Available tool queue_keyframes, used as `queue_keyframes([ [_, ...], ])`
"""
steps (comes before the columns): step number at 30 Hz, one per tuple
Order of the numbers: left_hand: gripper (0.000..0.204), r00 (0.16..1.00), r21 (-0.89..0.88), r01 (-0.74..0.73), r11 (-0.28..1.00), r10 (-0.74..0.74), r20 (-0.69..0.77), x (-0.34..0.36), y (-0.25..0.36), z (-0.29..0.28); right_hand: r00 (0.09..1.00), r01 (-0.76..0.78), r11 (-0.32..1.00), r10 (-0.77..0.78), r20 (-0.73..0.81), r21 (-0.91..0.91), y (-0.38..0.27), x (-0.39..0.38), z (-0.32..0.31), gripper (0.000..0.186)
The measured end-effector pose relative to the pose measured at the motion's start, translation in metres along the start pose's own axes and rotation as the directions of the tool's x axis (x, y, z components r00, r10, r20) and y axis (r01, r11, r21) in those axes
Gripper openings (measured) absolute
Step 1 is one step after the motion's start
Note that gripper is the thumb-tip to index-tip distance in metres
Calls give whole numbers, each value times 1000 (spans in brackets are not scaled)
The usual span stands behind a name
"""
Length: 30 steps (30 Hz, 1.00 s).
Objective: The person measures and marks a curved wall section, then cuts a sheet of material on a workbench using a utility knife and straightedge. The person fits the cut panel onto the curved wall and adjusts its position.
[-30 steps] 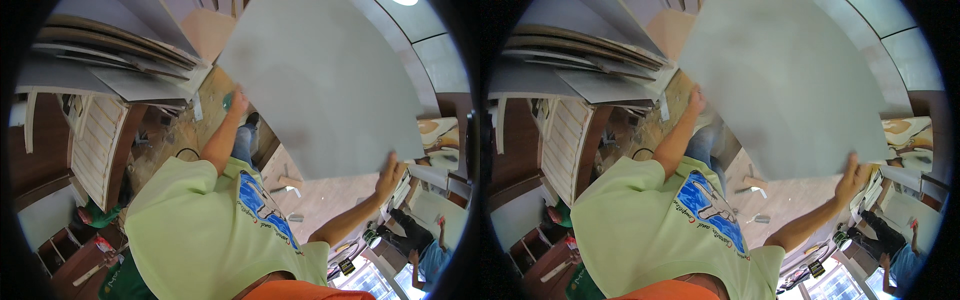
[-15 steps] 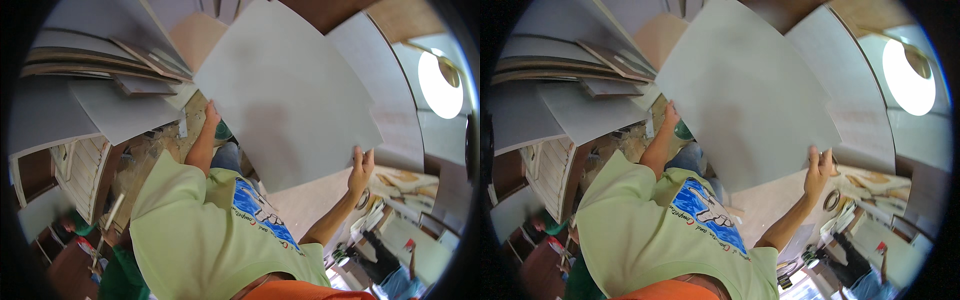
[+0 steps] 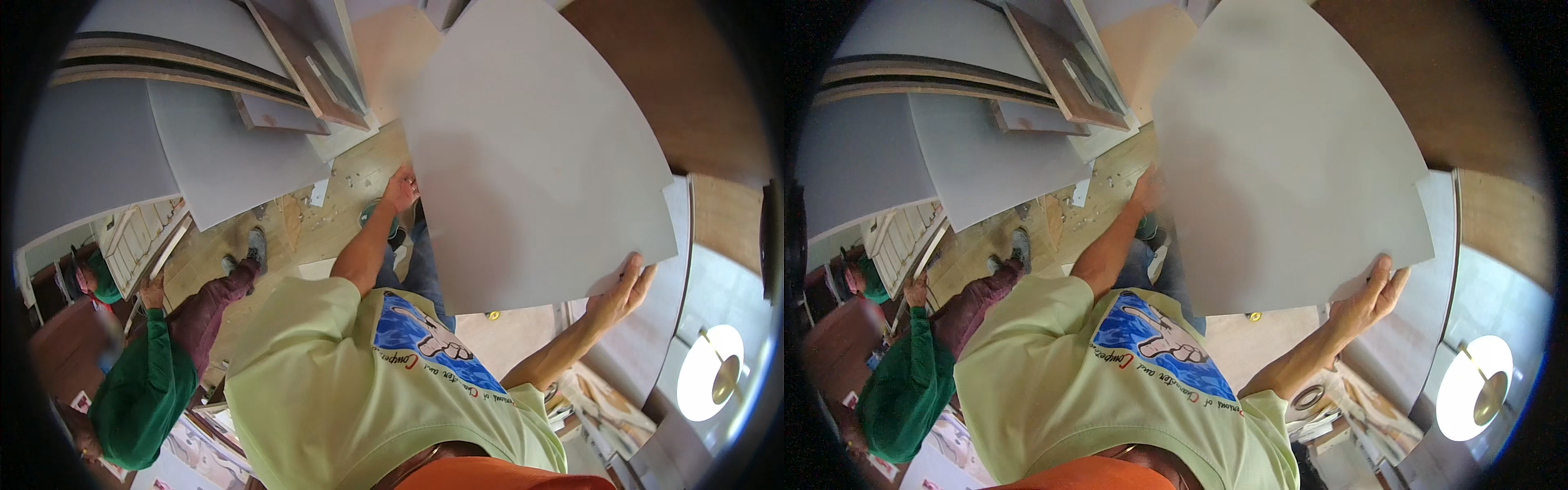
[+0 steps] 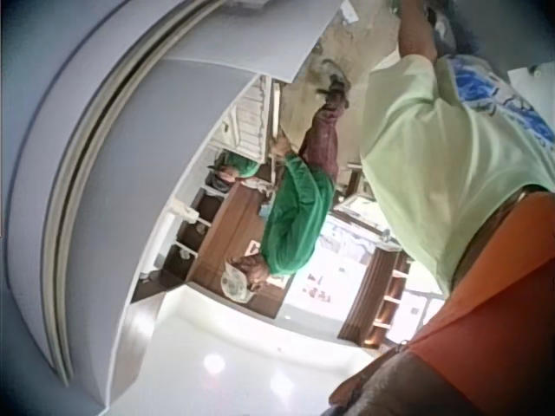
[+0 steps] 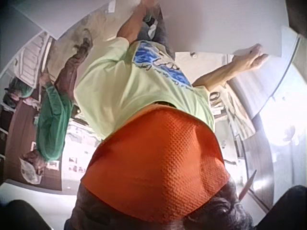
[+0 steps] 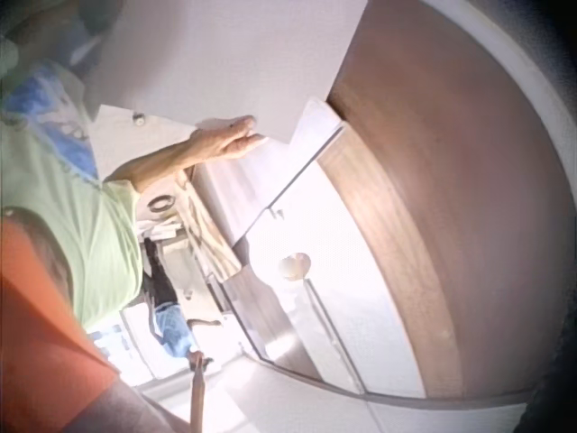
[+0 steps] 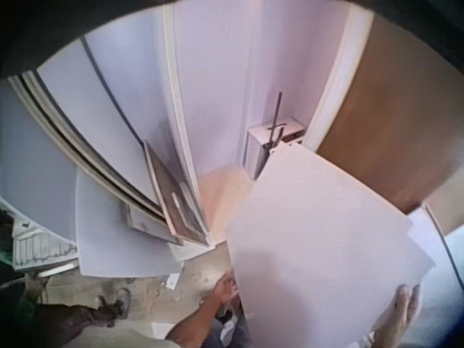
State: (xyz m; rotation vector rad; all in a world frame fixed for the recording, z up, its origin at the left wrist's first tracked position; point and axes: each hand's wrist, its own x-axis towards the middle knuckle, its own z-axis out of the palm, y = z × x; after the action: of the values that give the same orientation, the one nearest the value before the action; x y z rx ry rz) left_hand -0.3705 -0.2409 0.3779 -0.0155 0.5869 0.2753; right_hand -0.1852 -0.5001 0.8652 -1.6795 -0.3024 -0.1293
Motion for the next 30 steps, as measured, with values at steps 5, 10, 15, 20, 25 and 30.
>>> queue_keyframes([
  [5, 50, 958, 3, -130, 991, 127, -258, 43, 8, 42, 995, -36, 995, 45, 87, -98, 51, 70, 67, 47],
  [10, 56, 897, 156, -180, 971, 227, -379, 115, 66, 47, 986, 13, 984, 17, 166, -178, 113, 137, 134, 44],
  [15, 51, 831, 272, -252, 929, 352, -431, 197, 115, 35, 984, -14, 987, 42, 174, -162, 168, 188, 191, 40],
  [20, 45, 730, 421, 103, 901, 218, -647, 256, 173, 17, 972, 6, 996, 17, 234, -94, 228, 213, 239, 33],
  [25, 39, 671, 338, -129, 932, 333, -662, 312, 233, -37, 957, -36, 995, 62, 282, -97, 315, 217, 295, 26],
  [30, 35, 703, 297, -266, 917, 395, -591, 349, 260, -62, 956, -88, 991, 112, 270, -100, 396, 227, 338, 29],
])
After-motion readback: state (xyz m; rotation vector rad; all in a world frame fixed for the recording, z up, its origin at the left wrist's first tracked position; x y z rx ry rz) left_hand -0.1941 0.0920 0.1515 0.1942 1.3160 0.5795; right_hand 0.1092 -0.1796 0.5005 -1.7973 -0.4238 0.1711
